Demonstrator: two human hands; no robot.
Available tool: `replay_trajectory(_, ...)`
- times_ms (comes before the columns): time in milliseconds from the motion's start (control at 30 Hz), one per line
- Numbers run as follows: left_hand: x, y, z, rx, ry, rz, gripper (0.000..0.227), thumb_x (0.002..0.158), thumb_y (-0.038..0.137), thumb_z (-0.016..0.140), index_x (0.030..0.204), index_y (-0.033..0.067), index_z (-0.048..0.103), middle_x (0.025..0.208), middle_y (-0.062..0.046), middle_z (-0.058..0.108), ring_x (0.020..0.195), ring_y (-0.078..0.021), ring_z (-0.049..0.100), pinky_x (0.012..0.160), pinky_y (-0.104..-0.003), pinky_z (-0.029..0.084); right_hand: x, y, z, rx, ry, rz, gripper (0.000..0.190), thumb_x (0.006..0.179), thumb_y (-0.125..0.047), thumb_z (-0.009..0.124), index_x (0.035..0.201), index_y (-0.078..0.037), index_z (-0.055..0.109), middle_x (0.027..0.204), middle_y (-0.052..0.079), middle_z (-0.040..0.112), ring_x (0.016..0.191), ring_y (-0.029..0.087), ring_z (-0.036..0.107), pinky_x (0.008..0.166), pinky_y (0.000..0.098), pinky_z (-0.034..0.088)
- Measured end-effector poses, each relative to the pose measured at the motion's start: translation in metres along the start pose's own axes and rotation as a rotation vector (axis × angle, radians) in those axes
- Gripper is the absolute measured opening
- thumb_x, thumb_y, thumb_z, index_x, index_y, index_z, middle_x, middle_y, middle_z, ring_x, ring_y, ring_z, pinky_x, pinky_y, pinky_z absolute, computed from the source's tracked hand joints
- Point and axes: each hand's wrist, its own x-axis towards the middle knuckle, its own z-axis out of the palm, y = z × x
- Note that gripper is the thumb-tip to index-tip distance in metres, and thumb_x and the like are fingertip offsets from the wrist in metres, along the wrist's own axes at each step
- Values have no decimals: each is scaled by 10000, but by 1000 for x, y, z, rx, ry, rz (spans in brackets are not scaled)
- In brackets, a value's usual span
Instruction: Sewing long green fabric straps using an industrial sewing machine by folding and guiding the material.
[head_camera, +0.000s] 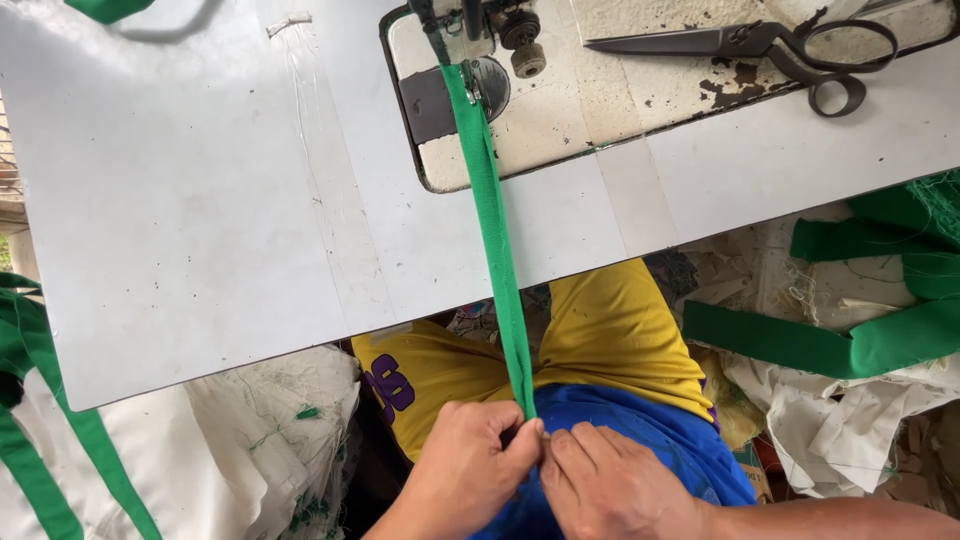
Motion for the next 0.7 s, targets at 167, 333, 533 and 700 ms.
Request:
replay_trajectory(167,-27,-2,17,391,441,377,275,881,278,661,671,148,539,612,-73,602,477,-354,588,401,-557,412,38,40,-39,355,76,14,235,1012,-109,536,1172,38,625,914,93,618,676,241,571,591,390,479)
replay_trajectory(333,-42,46,0,1184,997,544,361,966,49,549,621,145,507,558,8,324,418,-161,310,356,-342,221,72,55,-30,422,117,-305,182,1077,-51,451,1108,13,618,988,115,540,870,283,519,763,399,468)
replay_trajectory(533,-45,66,27,987,1214,244,430,950,101,624,558,144,454,537,-31,286,375,-244,301,376,-449,171,63,58,-34,289,307,-379,135,1040,-65,587,1068,28,682,1020,108,640,845,258,584,691,379,455)
replay_trajectory(700,-37,40,26,1299,824,654,184,837,-89,644,718,49,619,539,-30,382,424,-157,311,386,-325,212,29,47,-11,326,340,-192,157,1042,-104,568,1054,-4,689,981,52,599,842,236,563,730,382,429)
